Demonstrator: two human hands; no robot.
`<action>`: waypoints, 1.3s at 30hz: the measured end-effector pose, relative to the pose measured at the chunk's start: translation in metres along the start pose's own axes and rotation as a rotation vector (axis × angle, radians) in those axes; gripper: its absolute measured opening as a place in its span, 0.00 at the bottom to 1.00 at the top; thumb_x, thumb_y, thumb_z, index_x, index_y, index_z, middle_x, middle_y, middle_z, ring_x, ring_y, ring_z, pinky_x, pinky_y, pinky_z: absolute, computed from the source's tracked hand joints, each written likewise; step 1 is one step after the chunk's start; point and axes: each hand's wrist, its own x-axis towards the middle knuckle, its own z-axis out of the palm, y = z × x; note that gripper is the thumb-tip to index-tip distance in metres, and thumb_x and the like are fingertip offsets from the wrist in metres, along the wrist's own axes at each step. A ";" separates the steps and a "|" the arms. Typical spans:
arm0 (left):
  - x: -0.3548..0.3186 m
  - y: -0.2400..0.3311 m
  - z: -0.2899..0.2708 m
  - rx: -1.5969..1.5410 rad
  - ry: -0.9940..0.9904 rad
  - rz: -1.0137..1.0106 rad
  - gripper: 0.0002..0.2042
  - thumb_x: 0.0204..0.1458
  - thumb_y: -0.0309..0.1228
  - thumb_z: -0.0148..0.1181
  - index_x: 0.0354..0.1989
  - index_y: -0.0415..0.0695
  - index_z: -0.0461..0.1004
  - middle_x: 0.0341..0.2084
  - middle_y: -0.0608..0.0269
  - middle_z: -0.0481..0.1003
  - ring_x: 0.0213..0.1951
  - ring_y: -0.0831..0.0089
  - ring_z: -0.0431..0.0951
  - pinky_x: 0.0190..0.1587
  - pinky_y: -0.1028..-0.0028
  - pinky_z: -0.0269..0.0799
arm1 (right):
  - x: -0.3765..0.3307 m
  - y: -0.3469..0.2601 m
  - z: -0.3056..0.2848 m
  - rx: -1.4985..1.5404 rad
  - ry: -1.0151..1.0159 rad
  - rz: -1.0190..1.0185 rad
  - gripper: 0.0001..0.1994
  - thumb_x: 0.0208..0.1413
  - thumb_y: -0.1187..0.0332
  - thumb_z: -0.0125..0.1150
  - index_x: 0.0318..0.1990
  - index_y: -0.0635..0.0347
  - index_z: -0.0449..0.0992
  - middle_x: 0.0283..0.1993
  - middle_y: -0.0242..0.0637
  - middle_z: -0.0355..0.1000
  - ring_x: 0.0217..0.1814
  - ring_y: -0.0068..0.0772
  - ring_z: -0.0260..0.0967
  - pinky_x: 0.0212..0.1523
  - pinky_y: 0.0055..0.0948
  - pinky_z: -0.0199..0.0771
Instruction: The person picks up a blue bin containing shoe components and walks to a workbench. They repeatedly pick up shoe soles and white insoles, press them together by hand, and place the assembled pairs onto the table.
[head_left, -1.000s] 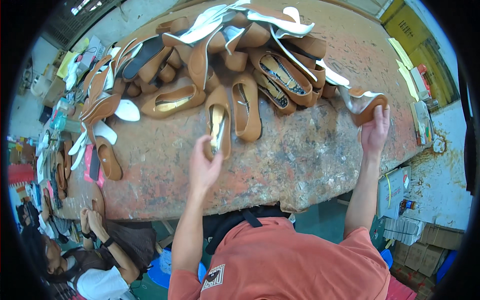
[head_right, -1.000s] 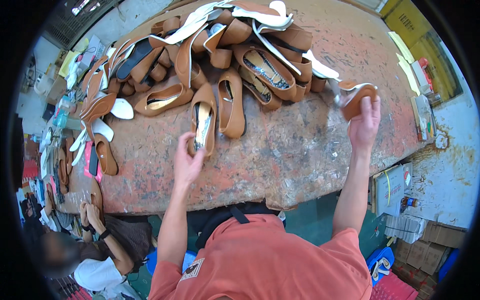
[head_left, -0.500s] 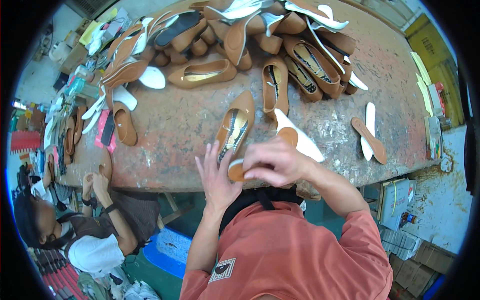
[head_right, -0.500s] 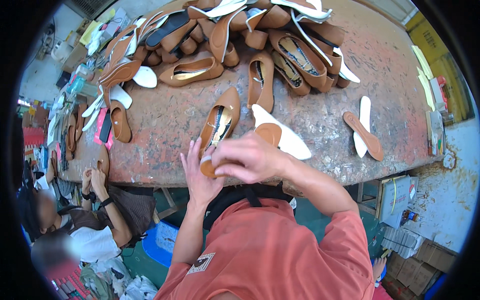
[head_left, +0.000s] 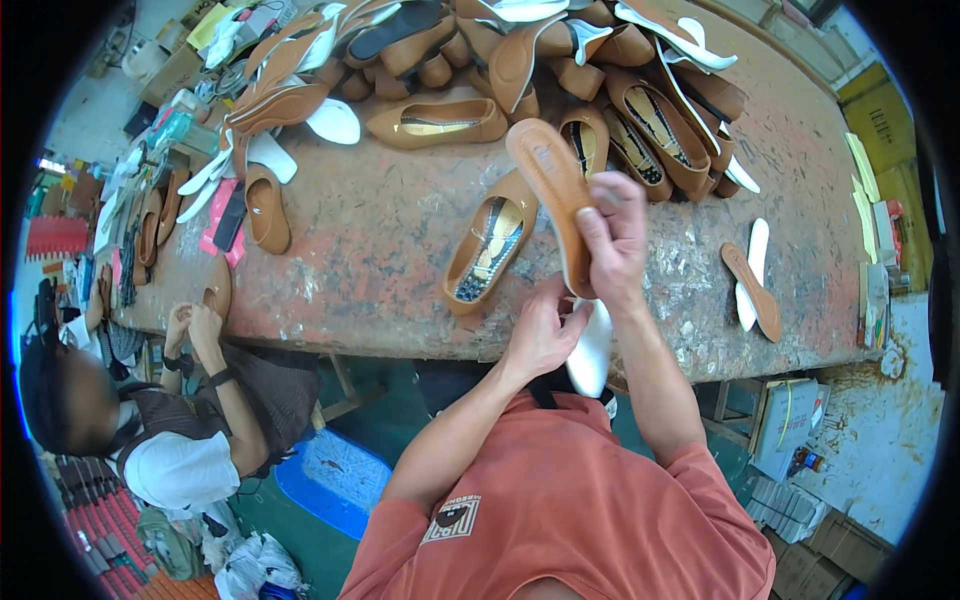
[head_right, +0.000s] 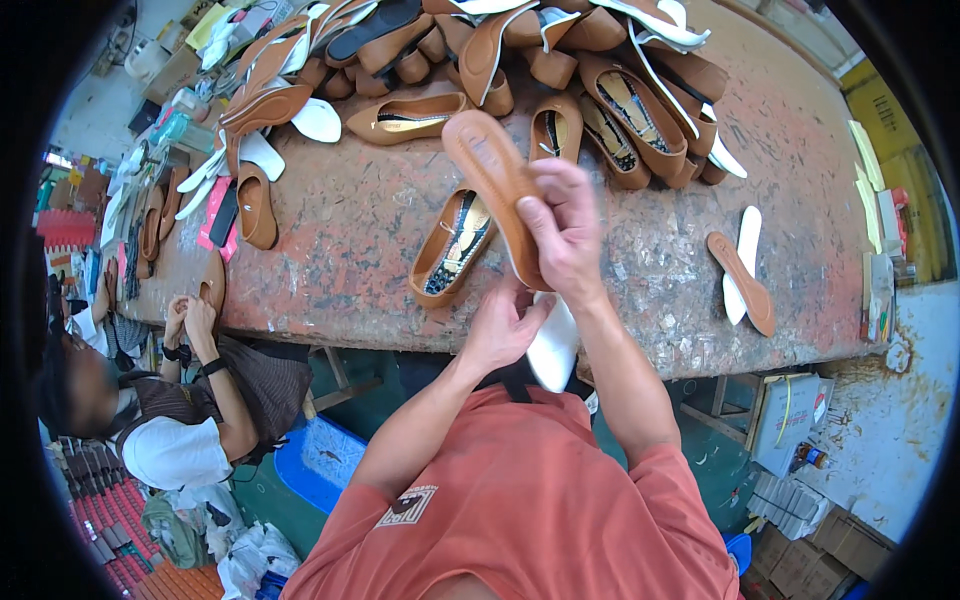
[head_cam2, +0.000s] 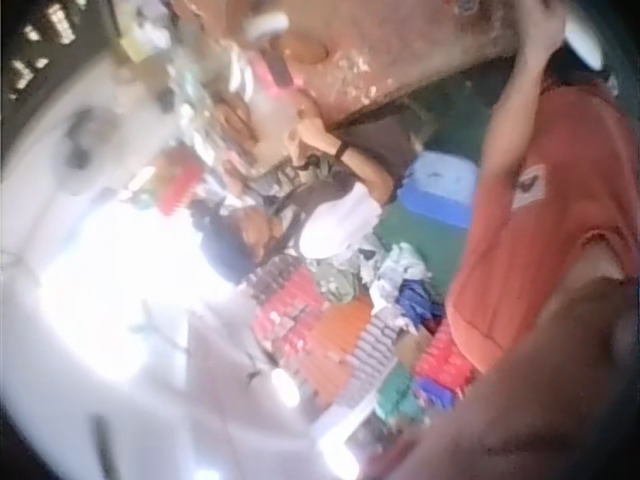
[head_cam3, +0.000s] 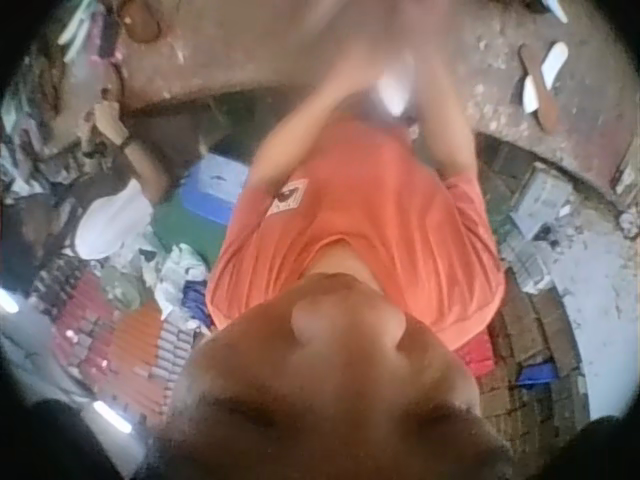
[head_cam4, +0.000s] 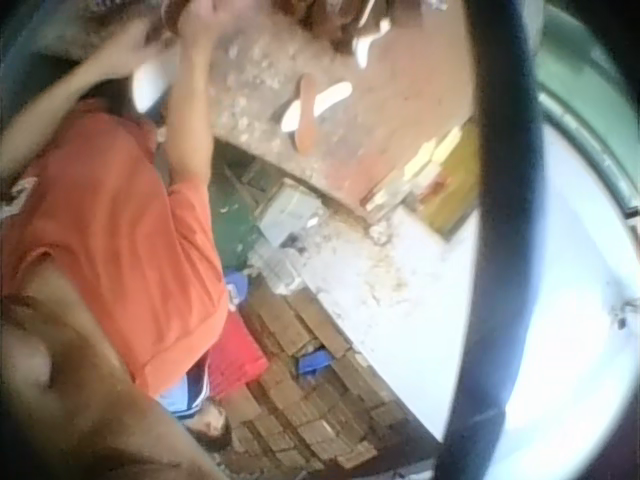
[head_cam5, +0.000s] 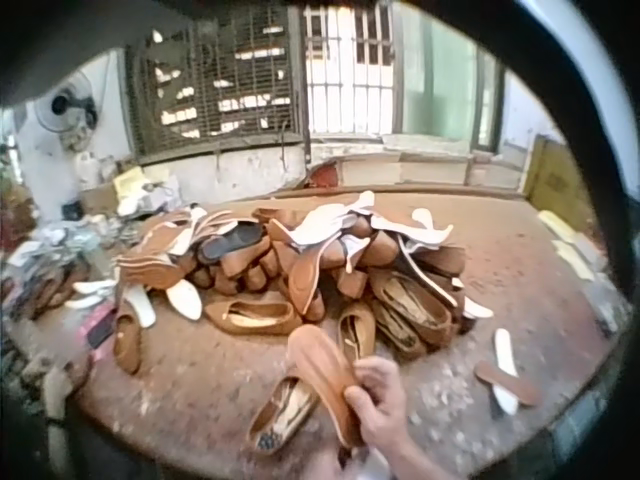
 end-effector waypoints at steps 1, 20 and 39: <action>0.006 0.002 -0.006 0.139 -0.125 -0.078 0.16 0.62 0.28 0.68 0.56 0.36 0.77 0.41 0.52 0.85 0.42 0.61 0.86 0.49 0.64 0.81 | 0.002 -0.015 0.002 -0.029 0.138 -0.063 0.21 0.70 0.80 0.60 0.66 0.55 0.67 0.45 0.28 0.75 0.47 0.21 0.72 0.49 0.21 0.72; 0.030 -0.058 -0.208 0.925 0.836 0.278 0.26 0.62 0.32 0.68 0.67 0.36 0.70 0.67 0.38 0.69 0.68 0.40 0.68 0.70 0.53 0.64 | -0.036 -0.045 -0.074 -0.876 -0.334 0.252 0.27 0.50 0.64 0.80 0.52 0.57 0.69 0.45 0.40 0.74 0.49 0.36 0.76 0.47 0.37 0.77; -0.048 -0.024 -0.127 0.409 -0.088 0.107 0.28 0.46 0.25 0.79 0.58 0.46 0.78 0.69 0.51 0.72 0.69 0.55 0.75 0.65 0.60 0.76 | -0.022 -0.010 -0.041 -0.918 -1.065 0.030 0.10 0.56 0.68 0.71 0.45 0.53 0.86 0.41 0.36 0.80 0.48 0.48 0.78 0.52 0.45 0.78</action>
